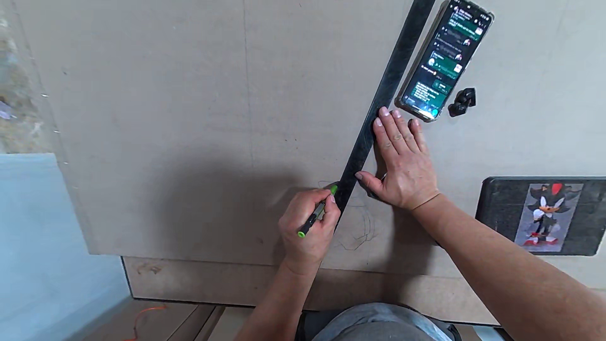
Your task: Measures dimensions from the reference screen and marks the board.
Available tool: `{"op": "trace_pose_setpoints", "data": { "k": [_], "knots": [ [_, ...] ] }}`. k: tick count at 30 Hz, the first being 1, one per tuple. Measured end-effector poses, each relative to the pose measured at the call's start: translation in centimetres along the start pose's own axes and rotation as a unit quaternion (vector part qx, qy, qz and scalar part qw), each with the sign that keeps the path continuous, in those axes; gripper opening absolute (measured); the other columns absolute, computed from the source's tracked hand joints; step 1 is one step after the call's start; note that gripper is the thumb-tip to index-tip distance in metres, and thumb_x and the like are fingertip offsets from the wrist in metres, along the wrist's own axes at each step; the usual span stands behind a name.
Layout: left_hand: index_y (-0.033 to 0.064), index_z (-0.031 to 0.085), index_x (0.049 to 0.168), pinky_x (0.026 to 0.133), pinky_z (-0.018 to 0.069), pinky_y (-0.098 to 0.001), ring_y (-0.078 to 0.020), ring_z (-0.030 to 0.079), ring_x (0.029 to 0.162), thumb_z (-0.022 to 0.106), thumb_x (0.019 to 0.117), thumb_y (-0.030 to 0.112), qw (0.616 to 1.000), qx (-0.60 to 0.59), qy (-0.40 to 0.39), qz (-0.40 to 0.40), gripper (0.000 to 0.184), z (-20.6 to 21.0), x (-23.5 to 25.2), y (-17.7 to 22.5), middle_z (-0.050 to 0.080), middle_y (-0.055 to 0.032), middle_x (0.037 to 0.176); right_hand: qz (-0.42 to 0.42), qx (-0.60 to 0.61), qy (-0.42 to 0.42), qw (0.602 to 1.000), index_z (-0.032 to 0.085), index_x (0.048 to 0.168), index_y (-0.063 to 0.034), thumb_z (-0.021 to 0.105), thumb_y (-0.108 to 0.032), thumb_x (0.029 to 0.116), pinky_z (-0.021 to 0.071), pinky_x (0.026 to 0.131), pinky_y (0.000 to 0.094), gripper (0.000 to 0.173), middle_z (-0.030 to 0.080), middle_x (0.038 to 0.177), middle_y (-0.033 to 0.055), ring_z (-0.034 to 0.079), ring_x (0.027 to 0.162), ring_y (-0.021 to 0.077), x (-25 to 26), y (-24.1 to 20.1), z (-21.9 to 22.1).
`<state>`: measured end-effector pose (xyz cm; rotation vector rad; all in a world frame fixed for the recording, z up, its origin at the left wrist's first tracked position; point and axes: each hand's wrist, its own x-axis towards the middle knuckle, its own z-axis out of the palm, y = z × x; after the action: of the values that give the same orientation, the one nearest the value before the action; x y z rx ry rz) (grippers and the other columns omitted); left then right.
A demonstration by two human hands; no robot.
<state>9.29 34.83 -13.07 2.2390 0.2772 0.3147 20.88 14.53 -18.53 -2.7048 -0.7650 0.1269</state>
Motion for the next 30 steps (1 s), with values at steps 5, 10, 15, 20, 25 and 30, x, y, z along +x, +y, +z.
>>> {"op": "trace_pose_setpoints", "data": {
  "k": [5,10,15,20,25,30],
  "knots": [
    [0.0012,0.075,0.096,0.074,0.0603,-0.0225,-0.0076,0.071,0.082,0.072,0.0911,0.009,1.000,-0.015,0.001,0.012,0.010,1.2,2.0,0.1,0.075,-0.0074,0.090,-0.002,0.001,0.002,1.000,0.029,0.164,-0.0086,0.042,-0.079,0.0911,0.0089,0.130,0.0534,0.102,0.025,0.171,0.0073,0.020,0.159,0.0246,-0.1,0.1,0.2],
    [0.0067,0.075,0.098,0.069,0.0576,-0.0221,-0.0045,0.068,0.077,0.069,0.0953,0.018,0.999,-0.006,-0.036,-0.015,0.013,3.1,5.7,1.0,0.073,-0.0020,0.086,-0.003,-0.003,0.004,1.000,0.029,0.164,-0.0078,0.042,-0.079,0.0909,0.0109,0.130,0.0527,0.102,0.025,0.171,0.0086,0.021,0.159,0.0249,0.0,0.1,0.1],
    [0.0087,0.076,0.095,0.065,0.0548,-0.0180,-0.0010,0.067,0.073,0.070,0.0922,0.017,1.000,0.015,-0.015,0.008,0.010,4.3,8.2,1.9,0.073,-0.0001,0.082,-0.003,0.000,0.001,1.000,0.029,0.163,-0.0075,0.040,-0.079,0.0910,0.0108,0.129,0.0531,0.102,0.025,0.171,0.0088,0.021,0.159,0.0251,-0.1,0.1,0.0],
    [0.0086,0.075,0.094,0.063,0.0537,-0.0166,0.0013,0.066,0.071,0.070,0.0923,0.016,1.000,-0.012,-0.016,0.003,0.010,4.3,8.5,1.8,0.073,0.0017,0.082,-0.001,-0.001,-0.002,1.000,0.029,0.164,-0.0085,0.040,-0.080,0.0907,0.0103,0.129,0.0527,0.103,0.025,0.171,0.0079,0.021,0.159,0.0246,-0.1,0.1,0.2],
    [0.0088,0.075,0.094,0.063,0.0539,-0.0153,0.0025,0.066,0.071,0.070,0.0927,0.016,0.999,-0.005,-0.032,0.007,0.009,4.1,8.7,1.9,0.073,0.0021,0.082,-0.004,-0.006,0.005,1.000,0.029,0.164,-0.0076,0.040,-0.079,0.0911,0.0107,0.129,0.0524,0.102,0.026,0.171,0.0094,0.022,0.158,0.0252,-0.1,0.1,0.2],
    [0.0075,0.072,0.096,0.074,0.0624,-0.0297,-0.0081,0.073,0.081,0.062,0.0999,0.020,0.992,-0.090,-0.074,-0.053,0.017,0.4,7.8,1.3,0.075,-0.0007,0.089,-0.002,-0.004,0.003,1.000,0.029,0.163,-0.0082,0.041,-0.080,0.0904,0.0109,0.130,0.0523,0.103,0.025,0.171,0.0081,0.021,0.159,0.0243,-0.1,-0.1,0.2]
  ]
}}
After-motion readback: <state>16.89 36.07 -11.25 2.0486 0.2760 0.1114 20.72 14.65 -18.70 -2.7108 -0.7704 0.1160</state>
